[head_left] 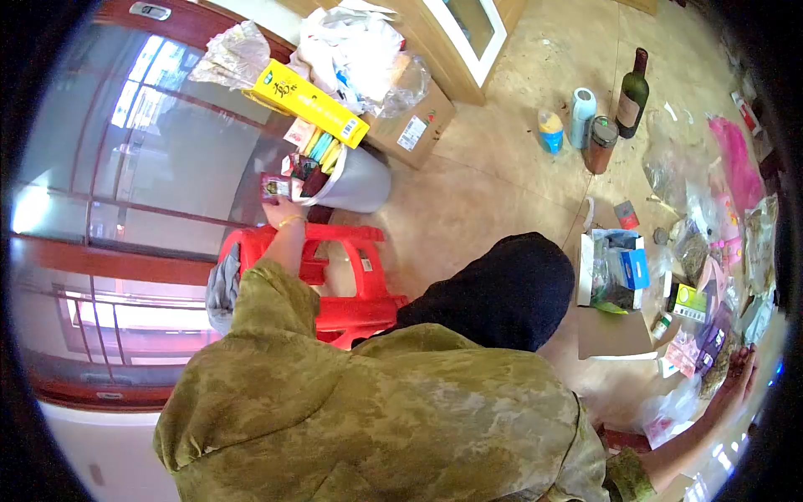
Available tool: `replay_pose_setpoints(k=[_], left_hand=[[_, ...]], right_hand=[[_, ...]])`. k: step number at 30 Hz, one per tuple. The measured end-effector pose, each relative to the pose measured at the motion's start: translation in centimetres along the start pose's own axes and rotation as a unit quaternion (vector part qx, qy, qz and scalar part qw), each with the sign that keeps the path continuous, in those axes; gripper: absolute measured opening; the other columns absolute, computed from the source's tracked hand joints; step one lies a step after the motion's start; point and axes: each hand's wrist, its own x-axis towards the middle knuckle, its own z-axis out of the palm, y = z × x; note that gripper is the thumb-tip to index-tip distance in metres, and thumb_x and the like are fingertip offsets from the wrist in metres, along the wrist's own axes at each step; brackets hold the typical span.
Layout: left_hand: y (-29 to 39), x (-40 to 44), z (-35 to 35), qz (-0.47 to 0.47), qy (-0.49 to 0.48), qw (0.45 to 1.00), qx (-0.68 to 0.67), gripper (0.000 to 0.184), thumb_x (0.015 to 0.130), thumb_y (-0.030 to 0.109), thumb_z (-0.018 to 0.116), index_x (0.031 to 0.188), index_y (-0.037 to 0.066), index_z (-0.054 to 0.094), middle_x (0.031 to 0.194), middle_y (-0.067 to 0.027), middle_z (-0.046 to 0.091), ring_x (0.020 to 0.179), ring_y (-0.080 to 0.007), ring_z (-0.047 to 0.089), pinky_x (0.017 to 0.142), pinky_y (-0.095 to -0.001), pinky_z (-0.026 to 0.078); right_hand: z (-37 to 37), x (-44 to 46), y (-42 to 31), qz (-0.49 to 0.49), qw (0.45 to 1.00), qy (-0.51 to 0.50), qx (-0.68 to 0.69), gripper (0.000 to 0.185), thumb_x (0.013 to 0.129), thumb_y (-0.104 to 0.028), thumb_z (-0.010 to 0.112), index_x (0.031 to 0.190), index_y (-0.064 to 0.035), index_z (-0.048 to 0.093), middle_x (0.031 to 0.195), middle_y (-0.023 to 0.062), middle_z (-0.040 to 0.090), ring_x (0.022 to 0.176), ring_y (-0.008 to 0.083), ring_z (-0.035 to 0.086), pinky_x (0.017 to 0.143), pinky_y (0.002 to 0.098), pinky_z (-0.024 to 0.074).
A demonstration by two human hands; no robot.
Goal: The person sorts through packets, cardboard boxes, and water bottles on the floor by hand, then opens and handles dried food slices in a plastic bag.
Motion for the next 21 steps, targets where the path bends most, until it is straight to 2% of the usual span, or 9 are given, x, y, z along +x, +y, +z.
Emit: replay_pose_setpoints(k=[1,4,9,10,13,15,17,19,21], left_hand=[[-3.2,2.8,2.7,-0.018,-0.002,0.997,-0.077,0.03,0.07,0.011,0.054,0.095,-0.005,0.049,0.09,-0.0223,0.055,0.083,-0.0346,0.054,0.073,-0.038,0.042],[-1.4,4.0,1.8,0.045,0.032,0.998,0.029,0.029,0.069,0.015,0.056,0.09,-0.004,0.052,0.086,-0.0209,0.057,0.08,-0.0345,0.055,0.071,-0.0383,0.043],[-2.7,5.5,3.8,0.045,-0.057,0.974,0.213,0.027,0.064,0.024,0.062,0.079,0.002,0.058,0.075,-0.017,0.059,0.072,-0.0338,0.057,0.066,-0.0394,0.045],[-2.9,5.4,4.1,0.018,-0.092,0.986,0.139,0.027,0.064,0.025,0.062,0.079,0.003,0.058,0.075,-0.0172,0.059,0.073,-0.0329,0.057,0.066,-0.0397,0.045],[-1.4,4.0,4.3,-0.003,-0.121,0.983,0.14,0.025,0.065,0.024,0.061,0.079,0.003,0.058,0.076,-0.0171,0.059,0.073,-0.0315,0.058,0.064,-0.0395,0.045],[-3.6,5.5,6.0,0.018,-0.094,0.976,0.196,0.024,0.067,0.024,0.06,0.08,0.004,0.058,0.075,-0.0171,0.059,0.069,-0.0299,0.058,0.063,-0.0389,0.045],[-5.7,6.9,7.6,0.117,-0.184,0.936,0.277,0.029,0.07,0.031,0.057,0.087,0.008,0.058,0.085,-0.014,0.059,0.074,-0.0269,0.058,0.063,-0.0357,0.046],[-7.0,8.0,9.8,0.202,-0.257,0.885,0.332,0.028,0.07,0.029,0.056,0.088,0.007,0.057,0.087,-0.0145,0.058,0.076,-0.027,0.057,0.064,-0.0362,0.045],[-7.0,8.1,13.0,0.27,-0.3,0.846,0.35,0.028,0.07,0.026,0.055,0.089,0.005,0.056,0.088,-0.0149,0.056,0.078,-0.027,0.056,0.065,-0.0366,0.044]], right_hand=[[0.5,-0.5,-0.1,0.003,1.0,0.003,-0.004,0.033,0.085,-0.018,0.041,0.111,0.0028,0.045,0.106,0.0114,0.048,0.097,0.0179,0.046,0.089,0.0279,0.0337],[2.0,-1.2,-0.3,0.009,1.0,0.01,0.008,0.029,0.085,-0.015,0.043,0.108,0.0023,0.047,0.099,0.0079,0.052,0.09,0.0133,0.05,0.081,0.0246,0.0383],[3.3,-1.4,0.4,0.029,0.999,0.015,-0.02,0.029,0.084,-0.017,0.045,0.107,0.0008,0.048,0.095,0.0067,0.054,0.086,0.0113,0.051,0.078,0.0236,0.0392],[3.4,-1.3,0.7,0.03,0.999,0.016,-0.024,0.029,0.084,-0.017,0.045,0.107,0.0008,0.048,0.095,0.0067,0.054,0.086,0.0113,0.051,0.078,0.0236,0.0392],[3.3,-1.4,1.0,0.027,0.998,-0.011,-0.057,0.029,0.084,-0.018,0.045,0.107,0.0003,0.049,0.092,0.0054,0.054,0.084,0.0105,0.051,0.077,0.0233,0.0392],[3.9,-1.4,1.2,0.042,0.998,-0.018,-0.042,0.029,0.084,-0.019,0.046,0.106,-0.0001,0.049,0.091,0.0046,0.054,0.083,0.01,0.05,0.077,0.023,0.0391],[4.2,-1.5,1.8,0.042,0.997,-0.001,-0.063,0.028,0.084,-0.019,0.047,0.104,-0.0006,0.05,0.089,0.0042,0.054,0.083,0.0109,0.051,0.075,0.0239,0.04],[5.3,-2.8,1.3,0.061,0.993,0.061,-0.078,0.027,0.082,-0.02,0.048,0.101,-0.0014,0.052,0.089,0.005,0.054,0.083,0.0125,0.051,0.075,0.025,0.0406],[8.7,-4.1,-0.6,0.052,0.98,0.068,-0.179,0.024,0.081,-0.022,0.052,0.096,-0.0033,0.055,0.08,0.0023,0.054,0.075,0.01,0.05,0.069,0.0227,0.0401]])
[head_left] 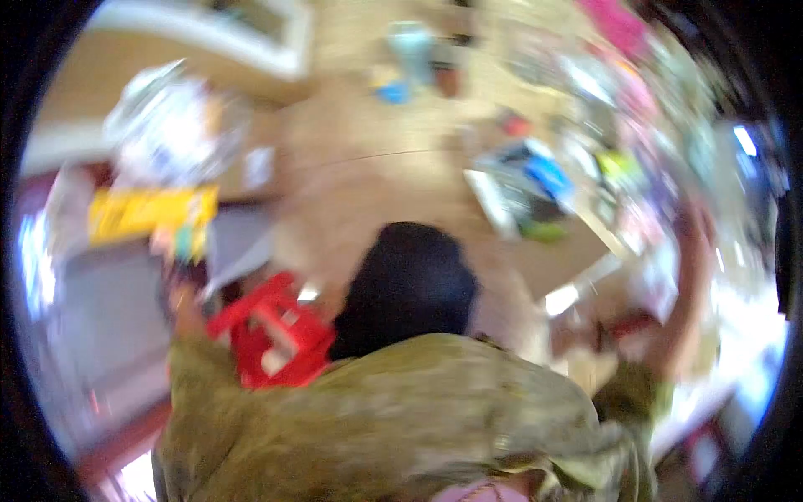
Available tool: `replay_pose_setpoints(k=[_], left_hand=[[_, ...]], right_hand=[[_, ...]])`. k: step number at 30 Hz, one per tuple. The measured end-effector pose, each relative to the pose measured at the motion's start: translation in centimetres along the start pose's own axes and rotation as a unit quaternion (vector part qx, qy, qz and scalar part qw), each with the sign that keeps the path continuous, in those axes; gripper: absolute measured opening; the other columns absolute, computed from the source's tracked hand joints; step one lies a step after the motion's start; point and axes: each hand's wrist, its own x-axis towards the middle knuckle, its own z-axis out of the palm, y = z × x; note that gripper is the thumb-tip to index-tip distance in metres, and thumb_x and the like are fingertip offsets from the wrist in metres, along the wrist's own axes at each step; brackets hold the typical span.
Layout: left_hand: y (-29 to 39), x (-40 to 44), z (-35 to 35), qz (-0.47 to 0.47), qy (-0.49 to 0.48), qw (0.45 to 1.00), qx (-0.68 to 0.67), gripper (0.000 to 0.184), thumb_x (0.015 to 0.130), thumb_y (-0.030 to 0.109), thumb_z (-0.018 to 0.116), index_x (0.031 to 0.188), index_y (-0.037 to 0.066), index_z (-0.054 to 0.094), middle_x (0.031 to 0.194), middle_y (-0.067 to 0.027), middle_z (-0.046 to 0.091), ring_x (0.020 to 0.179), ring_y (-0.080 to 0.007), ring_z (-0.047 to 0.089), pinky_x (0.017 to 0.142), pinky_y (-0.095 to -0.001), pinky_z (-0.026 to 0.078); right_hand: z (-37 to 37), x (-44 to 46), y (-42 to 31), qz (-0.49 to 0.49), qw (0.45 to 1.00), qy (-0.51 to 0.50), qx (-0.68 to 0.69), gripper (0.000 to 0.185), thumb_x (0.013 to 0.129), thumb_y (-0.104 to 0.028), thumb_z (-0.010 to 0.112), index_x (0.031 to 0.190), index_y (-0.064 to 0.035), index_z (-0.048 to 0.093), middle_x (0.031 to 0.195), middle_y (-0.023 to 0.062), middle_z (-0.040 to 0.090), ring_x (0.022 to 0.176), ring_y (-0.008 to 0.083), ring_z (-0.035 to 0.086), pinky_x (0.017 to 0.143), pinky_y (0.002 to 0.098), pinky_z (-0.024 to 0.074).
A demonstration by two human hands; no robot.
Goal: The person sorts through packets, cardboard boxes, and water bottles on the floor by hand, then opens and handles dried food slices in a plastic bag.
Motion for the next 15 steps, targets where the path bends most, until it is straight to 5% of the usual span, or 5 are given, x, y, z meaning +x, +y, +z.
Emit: replay_pose_setpoints(k=[4,10,13,15], left_hand=[[1.5,3.9,2.2,0.021,0.038,0.998,0.052,0.027,0.071,0.022,0.052,0.091,0.003,0.054,0.092,-0.0158,0.054,0.082,-0.027,0.054,0.068,-0.0376,0.043],[0.4,2.2,0.7,-0.074,0.266,0.961,0.005,0.027,0.072,0.015,0.048,0.093,-0.001,0.052,0.097,-0.0171,0.05,0.088,-0.0271,0.051,0.071,-0.039,0.042],[10.0,-7.9,-3.7,0.175,0.194,0.925,-0.274,0.029,0.068,-0.004,0.048,0.097,-0.005,0.048,0.096,-0.0198,0.05,0.086,-0.0312,0.05,0.077,-0.0385,0.04],[16.5,-11.0,-2.6,0.297,0.122,0.903,-0.287,0.031,0.069,-0.002,0.045,0.1,-0.003,0.048,0.095,-0.0165,0.051,0.082,-0.025,0.05,0.071,-0.0326,0.04]], right_hand=[[0.2,-0.3,-0.3,-0.001,0.993,-0.002,0.115,0.02,0.079,-0.019,0.053,0.09,-0.002,0.056,0.075,0.0037,0.057,0.067,0.0104,0.053,0.064,0.0224,0.0438],[-7.3,2.2,6.9,0.036,0.976,0.105,0.185,0.016,0.08,-0.015,0.052,0.084,-0.001,0.056,0.073,0.006,0.058,0.064,0.0124,0.055,0.062,0.0243,0.0459],[-10.1,1.9,11.1,0.107,0.967,0.231,0.02,0.017,0.079,-0.016,0.051,0.088,-0.0018,0.056,0.076,0.0058,0.057,0.066,0.0133,0.054,0.06,0.0247,0.044],[-10.5,2.4,18.6,0.082,0.951,0.255,-0.153,0.02,0.078,-0.018,0.051,0.089,-0.0019,0.056,0.076,0.0068,0.058,0.065,0.0152,0.055,0.059,0.0263,0.0442]])
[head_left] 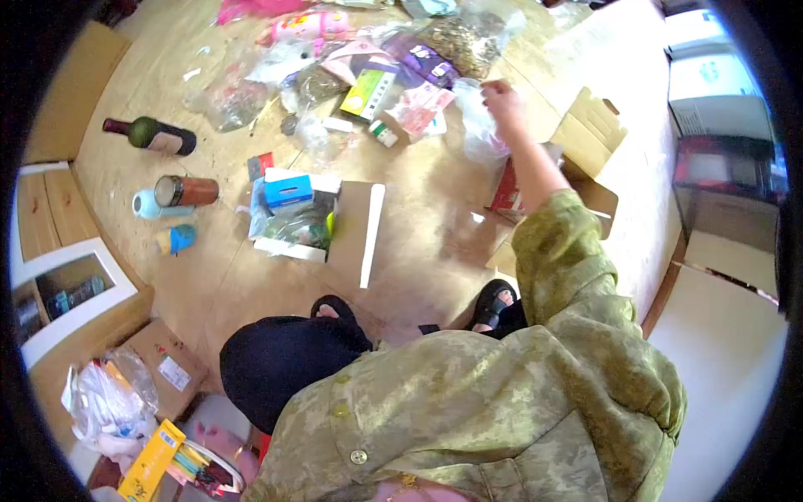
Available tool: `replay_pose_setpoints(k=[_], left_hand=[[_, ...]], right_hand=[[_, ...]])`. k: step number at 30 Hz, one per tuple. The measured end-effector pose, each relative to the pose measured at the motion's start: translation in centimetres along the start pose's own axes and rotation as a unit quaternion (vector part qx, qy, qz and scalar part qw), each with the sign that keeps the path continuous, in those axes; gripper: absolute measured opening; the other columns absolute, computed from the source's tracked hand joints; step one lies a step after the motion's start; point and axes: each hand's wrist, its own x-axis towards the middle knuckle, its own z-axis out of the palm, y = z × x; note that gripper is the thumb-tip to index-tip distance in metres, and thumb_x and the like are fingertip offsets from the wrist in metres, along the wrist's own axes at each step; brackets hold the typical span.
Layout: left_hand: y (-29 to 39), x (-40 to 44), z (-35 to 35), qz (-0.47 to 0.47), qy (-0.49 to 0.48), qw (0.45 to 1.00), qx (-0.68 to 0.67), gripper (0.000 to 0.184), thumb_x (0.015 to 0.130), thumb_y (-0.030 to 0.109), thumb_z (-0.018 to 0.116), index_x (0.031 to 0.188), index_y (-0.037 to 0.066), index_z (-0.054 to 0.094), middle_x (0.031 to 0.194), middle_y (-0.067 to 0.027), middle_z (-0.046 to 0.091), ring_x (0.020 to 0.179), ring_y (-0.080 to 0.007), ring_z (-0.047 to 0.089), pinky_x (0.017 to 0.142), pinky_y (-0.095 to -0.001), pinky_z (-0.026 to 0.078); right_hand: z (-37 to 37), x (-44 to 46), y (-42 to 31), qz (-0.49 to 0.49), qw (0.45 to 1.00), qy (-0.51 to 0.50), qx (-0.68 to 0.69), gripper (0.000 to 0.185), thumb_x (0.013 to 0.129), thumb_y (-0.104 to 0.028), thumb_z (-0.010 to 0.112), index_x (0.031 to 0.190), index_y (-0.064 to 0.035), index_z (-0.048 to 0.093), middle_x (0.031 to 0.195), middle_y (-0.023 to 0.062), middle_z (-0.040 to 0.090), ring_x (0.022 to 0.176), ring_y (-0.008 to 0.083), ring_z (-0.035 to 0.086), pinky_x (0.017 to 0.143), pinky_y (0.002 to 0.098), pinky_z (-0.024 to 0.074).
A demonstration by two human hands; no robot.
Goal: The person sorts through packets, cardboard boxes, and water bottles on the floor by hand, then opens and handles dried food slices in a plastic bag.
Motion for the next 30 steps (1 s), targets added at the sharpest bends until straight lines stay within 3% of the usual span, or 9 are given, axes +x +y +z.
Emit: replay_pose_setpoints(k=[3,4,9,13,21,23,24,27,30], left_hand=[[10.4,1.3,5.6,0.081,-0.17,0.972,-0.145,0.035,0.072,0.004,0.046,0.106,0.0,0.043,0.097,-0.0138,0.05,0.078,-0.0204,0.05,0.066,-0.0284,0.04],[14.5,1.7,7.0,0.09,-0.234,0.944,-0.214,0.037,0.073,0.006,0.047,0.109,0.001,0.041,0.099,-0.0133,0.049,0.077,-0.0196,0.05,0.066,-0.0278,0.04],[30.6,3.4,9.4,0.097,-0.432,0.797,-0.41,0.049,0.077,0.018,0.051,0.119,0.006,0.029,0.106,-0.0108,0.045,0.074,-0.0159,0.051,0.063,-0.0249,0.042],[39.0,3.4,8.4,0.043,-0.538,0.722,-0.434,0.06,0.076,0.021,0.055,0.125,0.008,0.022,0.116,-0.0122,0.037,0.078,-0.0174,0.051,0.059,-0.0254,0.045],[41.7,2.8,10.9,0.106,-0.544,0.754,-0.353,0.07,0.068,0.012,0.062,0.125,0.008,0.02,0.108,-0.0108,0.044,0.084,-0.0183,0.051,0.054,-0.0248,0.047],[42.2,3.1,10.4,0.107,-0.533,0.764,-0.349,0.07,0.067,0.01,0.063,0.123,0.007,0.022,0.108,-0.0106,0.045,0.084,-0.0175,0.051,0.054,-0.0239,0.046],[42.7,3.0,10.1,0.126,-0.534,0.768,-0.33,0.07,0.065,0.008,0.063,0.122,0.006,0.023,0.108,-0.0109,0.044,0.086,-0.0174,0.05,0.06,-0.0245,0.046],[41.4,3.7,13.7,0.176,-0.502,0.773,-0.346,0.073,0.059,0.002,0.064,0.121,0.002,0.025,0.108,-0.0121,0.045,0.094,-0.0195,0.048,0.077,-0.0281,0.042],[41.6,4.8,15.2,0.227,-0.466,0.794,-0.316,0.075,0.058,0.003,0.065,0.122,0.0,0.025,0.109,-0.0131,0.046,0.099,-0.0229,0.046,0.085,-0.031,0.036]], right_hand=[[2.8,-3.9,2.8,-0.001,0.975,-0.038,-0.217,0.028,0.077,-0.026,0.045,0.088,-0.0049,0.058,0.081,0.0185,0.058,0.079,0.0293,0.057,0.071,0.0375,0.0436],[3.5,-5.5,3.2,-0.014,0.941,-0.135,-0.311,0.028,0.075,-0.026,0.044,0.092,-0.0061,0.056,0.084,0.0193,0.057,0.08,0.031,0.056,0.071,0.0388,0.0438],[5.7,-14.4,4.3,0.069,0.92,-0.205,-0.327,0.027,0.074,-0.017,0.048,0.1,-0.0125,0.052,0.105,0.0172,0.043,0.101,0.0318,0.043,0.084,0.0422,0.0368],[3.1,-15.4,6.7,0.038,0.878,-0.266,-0.396,0.027,0.075,-0.018,0.047,0.1,-0.0118,0.053,0.104,0.0165,0.046,0.102,0.0306,0.043,0.082,0.0425,0.0357],[-2.1,-12.1,13.8,0.042,0.873,-0.226,-0.431,0.023,0.07,-0.015,0.048,0.09,-0.0079,0.057,0.097,0.0156,0.051,0.092,0.0292,0.049,0.075,0.0388,0.0414],[-4.1,-11.1,13.1,-0.02,0.791,-0.273,-0.546,0.021,0.07,-0.017,0.05,0.088,-0.0076,0.058,0.097,0.0156,0.051,0.092,0.0295,0.049,0.077,0.0392,0.041],[-4.3,-10.7,13.2,0.048,0.86,-0.177,-0.477,0.022,0.07,-0.018,0.051,0.087,-0.0069,0.058,0.098,0.0155,0.051,0.092,0.0301,0.049,0.078,0.0393,0.0411],[-3.6,-9.7,12.3,0.054,0.898,-0.099,-0.425,0.024,0.071,-0.022,0.052,0.087,-0.0055,0.058,0.097,0.0168,0.051,0.09,0.0313,0.05,0.078,0.0384,0.0412],[-0.7,-7.5,9.3,0.041,0.934,-0.146,-0.323,0.022,0.072,-0.021,0.05,0.087,-0.0065,0.057,0.097,0.0198,0.05,0.087,0.0303,0.051,0.077,0.0359,0.0413]])
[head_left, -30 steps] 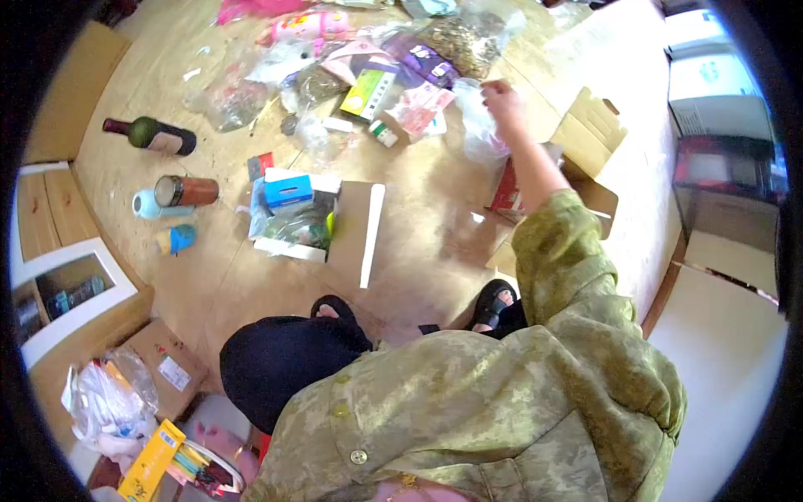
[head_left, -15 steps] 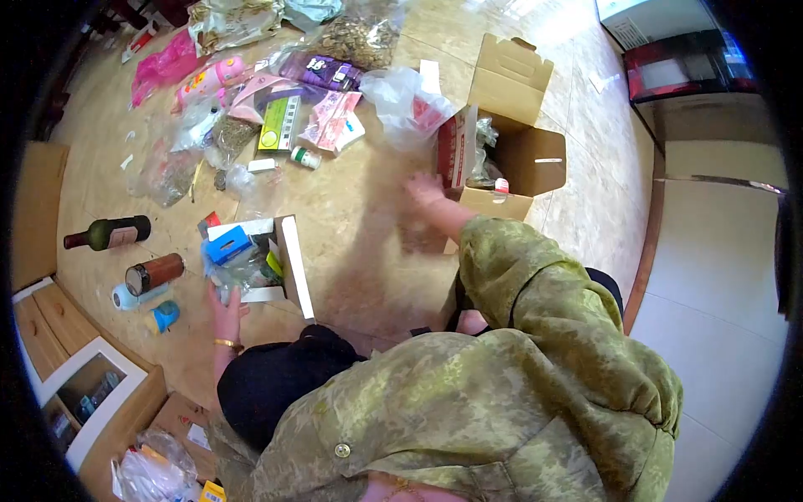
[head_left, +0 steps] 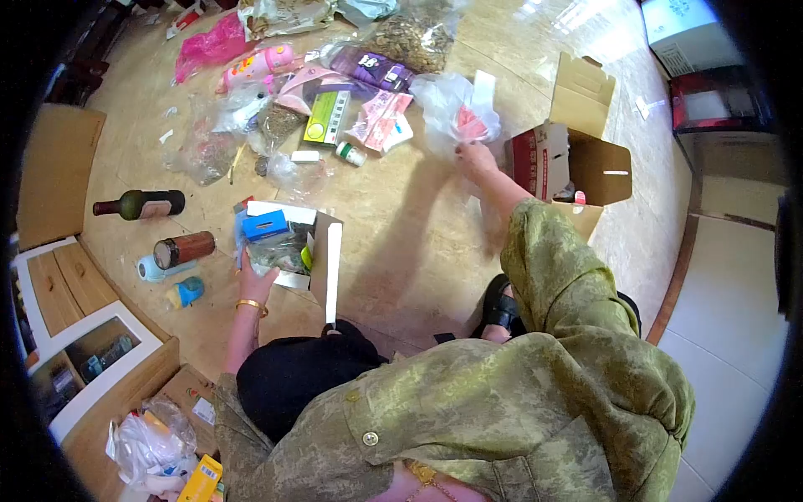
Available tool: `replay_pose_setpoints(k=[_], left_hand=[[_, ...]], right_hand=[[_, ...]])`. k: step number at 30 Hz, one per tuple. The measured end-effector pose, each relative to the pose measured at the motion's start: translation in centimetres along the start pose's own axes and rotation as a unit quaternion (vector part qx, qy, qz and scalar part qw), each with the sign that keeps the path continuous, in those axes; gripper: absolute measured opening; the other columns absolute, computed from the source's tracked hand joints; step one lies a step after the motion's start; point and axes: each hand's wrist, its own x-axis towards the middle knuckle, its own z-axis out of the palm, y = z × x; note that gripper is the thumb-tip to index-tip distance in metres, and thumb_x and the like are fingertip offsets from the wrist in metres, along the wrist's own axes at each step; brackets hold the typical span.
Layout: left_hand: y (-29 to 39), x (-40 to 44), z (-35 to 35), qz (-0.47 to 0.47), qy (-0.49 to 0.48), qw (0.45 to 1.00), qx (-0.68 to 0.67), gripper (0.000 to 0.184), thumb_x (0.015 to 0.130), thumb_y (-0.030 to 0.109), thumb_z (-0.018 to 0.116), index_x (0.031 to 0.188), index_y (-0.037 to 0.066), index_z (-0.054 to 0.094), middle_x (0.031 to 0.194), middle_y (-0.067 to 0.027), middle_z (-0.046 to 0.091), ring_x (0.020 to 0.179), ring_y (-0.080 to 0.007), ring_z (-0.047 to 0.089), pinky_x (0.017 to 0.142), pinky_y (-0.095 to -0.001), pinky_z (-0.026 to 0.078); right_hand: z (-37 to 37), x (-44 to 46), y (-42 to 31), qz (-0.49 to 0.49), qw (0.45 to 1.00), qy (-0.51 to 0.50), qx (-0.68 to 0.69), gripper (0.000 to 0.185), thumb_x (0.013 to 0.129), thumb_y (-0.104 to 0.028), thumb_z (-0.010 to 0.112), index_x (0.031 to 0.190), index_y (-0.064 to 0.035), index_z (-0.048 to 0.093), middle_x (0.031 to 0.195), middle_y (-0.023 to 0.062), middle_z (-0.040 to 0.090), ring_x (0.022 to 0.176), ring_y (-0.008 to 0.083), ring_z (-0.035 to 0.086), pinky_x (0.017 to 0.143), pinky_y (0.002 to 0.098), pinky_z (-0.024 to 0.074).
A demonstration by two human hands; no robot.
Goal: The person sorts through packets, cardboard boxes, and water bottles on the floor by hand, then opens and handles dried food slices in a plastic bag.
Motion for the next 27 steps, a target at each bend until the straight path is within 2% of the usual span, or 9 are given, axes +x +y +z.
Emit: replay_pose_setpoints(k=[4,7,9,10,13,16,19,22,27], left_hand=[[3.9,-0.3,-1.2,-0.026,0.018,0.998,0.058,0.081,0.055,0.007,0.067,0.123,0.002,0.023,0.111,-0.017,0.045,0.1,-0.0277,0.046,0.085,-0.032,0.037],[3.4,0.3,-1.5,-0.035,0.02,0.989,0.141,0.084,0.054,0.008,0.067,0.124,0.003,0.022,0.11,-0.0191,0.045,0.099,-0.0301,0.046,0.085,-0.0328,0.037],[1.7,0.7,-1.1,-0.041,0.014,0.985,0.164,0.084,0.054,0.008,0.067,0.124,0.003,0.021,0.109,-0.02,0.045,0.098,-0.0311,0.046,0.084,-0.0333,0.037],[0.8,0.9,-0.8,0.005,0.041,0.981,0.191,0.084,0.054,0.008,0.067,0.124,0.003,0.021,0.108,-0.0201,0.046,0.097,-0.0312,0.047,0.083,-0.0337,0.038],[-1.3,1.6,-0.2,0.05,0.051,0.989,0.126,0.084,0.054,0.008,0.067,0.124,0.002,0.02,0.108,-0.0207,0.046,0.097,-0.0311,0.047,0.084,-0.0337,0.037],[0.4,1.0,-0.3,0.038,0.032,0.997,0.055,0.084,0.055,0.007,0.067,0.124,0.001,0.02,0.11,-0.021,0.044,0.099,-0.0305,0.045,0.085,-0.0331,0.036],[1.2,0.7,-0.5,0.041,0.035,0.994,0.092,0.082,0.057,0.005,0.065,0.124,0.0,0.019,0.109,-0.0196,0.045,0.099,-0.0279,0.046,0.084,-0.0324,0.037],[1.1,0.8,-0.3,0.06,0.043,0.993,0.093,0.08,0.059,0.005,0.064,0.124,-0.001,0.018,0.109,-0.0185,0.046,0.098,-0.0257,0.048,0.083,-0.032,0.038],[2.3,0.8,-0.7,0.027,0.035,0.997,0.065,0.081,0.059,0.006,0.064,0.124,-0.001,0.018,0.112,-0.0187,0.043,0.101,-0.0261,0.046,0.084,-0.0317,0.037]], right_hand=[[-1.4,1.4,-6.0,-0.015,1.0,0.008,0.003,0.016,0.071,-0.015,0.049,0.081,-0.0064,0.058,0.094,0.0179,0.053,0.09,0.0339,0.05,0.074,0.0412,0.0422],[-2.2,2.1,-6.7,-0.112,0.973,0.197,0.054,0.027,0.068,-0.02,0.057,0.094,-0.0103,0.055,0.107,0.0181,0.047,0.098,0.0353,0.045,0.077,0.0408,0.0408],[-3.7,1.8,-6.5,-0.03,0.951,0.308,-0.027,0.051,0.063,-0.024,0.064,0.111,-0.0173,0.046,0.117,0.0167,0.038,0.104,0.0364,0.04,0.081,0.0416,0.0386],[-2.9,2.7,-5.1,-0.033,0.951,0.307,-0.027,0.051,0.063,-0.024,0.064,0.111,-0.0173,0.046,0.117,0.0167,0.038,0.104,0.0364,0.04,0.081,0.0416,0.0386],[0.7,3.7,-1.7,0.058,0.998,0.025,0.015,0.068,0.062,-0.023,0.067,0.121,-0.0233,0.034,0.12,0.0161,0.031,0.105,0.0356,0.039,0.081,0.0428,0.0396],[3.4,0.8,-1.5,0.102,0.987,0.028,0.122,0.059,0.064,-0.014,0.063,0.117,-0.0196,0.037,0.109,0.0143,0.04,0.097,0.0339,0.045,0.073,0.0458,0.0438],[3.7,0.5,-1.0,0.163,0.932,-0.03,0.324,0.05,0.067,-0.009,0.056,0.113,-0.0176,0.038,0.098,0.0112,0.045,0.085,0.0316,0.05,0.065,0.0467,0.0471],[-0.4,-0.3,-2.5,0.176,0.601,0.036,0.779,0.025,0.073,-0.014,0.05,0.098,-0.0127,0.048,0.079,0.0043,0.049,0.075,0.0211,0.053,0.056,0.0387,0.0481],[-5.5,0.0,-6.3,-0.11,0.592,-0.028,0.798,0.022,0.079,-0.021,0.052,0.095,-0.0065,0.05,0.081,0.0013,0.05,0.073,0.0146,0.052,0.064,0.0277,0.046]])
